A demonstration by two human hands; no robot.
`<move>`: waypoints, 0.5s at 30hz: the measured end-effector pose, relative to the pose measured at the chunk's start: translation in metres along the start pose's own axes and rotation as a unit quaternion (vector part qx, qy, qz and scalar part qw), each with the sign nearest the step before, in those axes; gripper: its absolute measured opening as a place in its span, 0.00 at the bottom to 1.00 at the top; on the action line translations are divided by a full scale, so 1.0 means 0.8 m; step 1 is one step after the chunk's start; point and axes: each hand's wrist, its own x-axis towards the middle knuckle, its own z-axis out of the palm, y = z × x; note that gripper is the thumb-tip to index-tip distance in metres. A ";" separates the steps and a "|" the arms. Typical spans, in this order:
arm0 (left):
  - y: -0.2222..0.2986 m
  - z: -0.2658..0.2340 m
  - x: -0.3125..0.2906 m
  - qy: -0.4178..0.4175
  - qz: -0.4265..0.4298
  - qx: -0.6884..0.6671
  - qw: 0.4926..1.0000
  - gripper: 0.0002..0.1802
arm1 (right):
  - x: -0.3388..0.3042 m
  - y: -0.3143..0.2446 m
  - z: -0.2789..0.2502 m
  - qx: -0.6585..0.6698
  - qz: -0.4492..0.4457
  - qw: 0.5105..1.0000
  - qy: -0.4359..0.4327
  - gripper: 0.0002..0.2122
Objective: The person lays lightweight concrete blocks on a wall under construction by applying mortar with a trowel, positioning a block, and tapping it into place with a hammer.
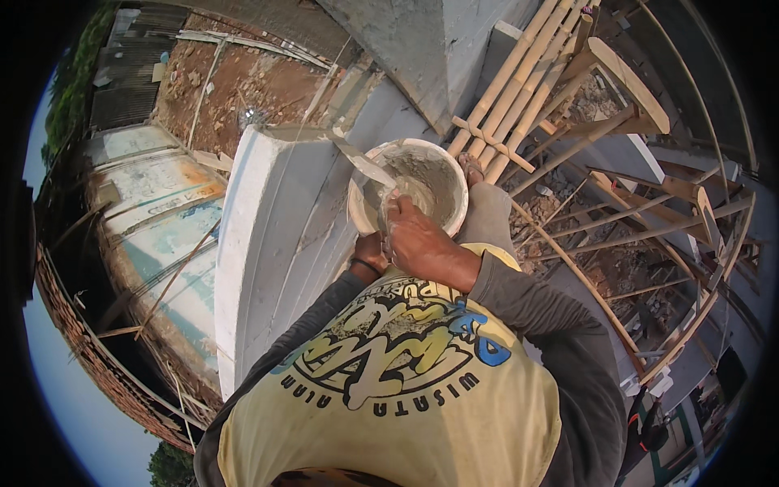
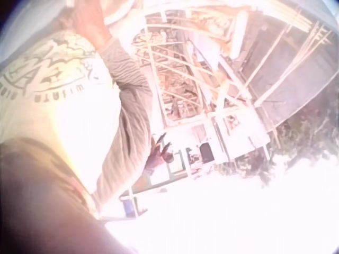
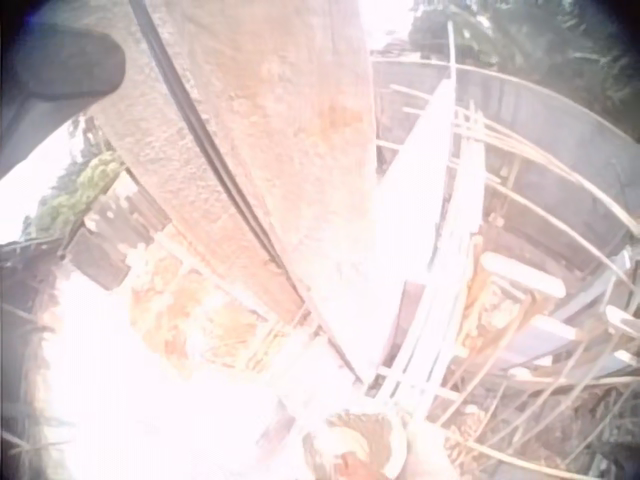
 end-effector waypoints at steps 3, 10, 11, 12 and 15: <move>0.001 -0.017 0.011 -0.024 -0.073 0.046 0.996 0.20 | -0.034 0.008 -0.050 0.056 0.051 0.997 -0.032 0.23; 0.027 0.032 -0.032 -0.049 -0.029 -0.007 0.998 0.24 | -0.031 0.022 -0.123 0.076 0.053 0.996 0.000 0.21; 0.029 0.034 -0.041 -0.047 -0.031 -0.006 0.998 0.24 | -0.036 0.020 -0.133 0.151 0.083 0.985 -0.011 0.22; 0.029 0.034 -0.046 -0.044 -0.034 -0.006 0.998 0.24 | -0.029 0.028 -0.128 0.150 0.067 0.986 -0.001 0.22; 0.014 0.018 -0.024 -0.095 -0.034 -0.008 0.995 0.23 | 0.014 0.033 -0.121 0.168 0.079 0.983 0.007 0.20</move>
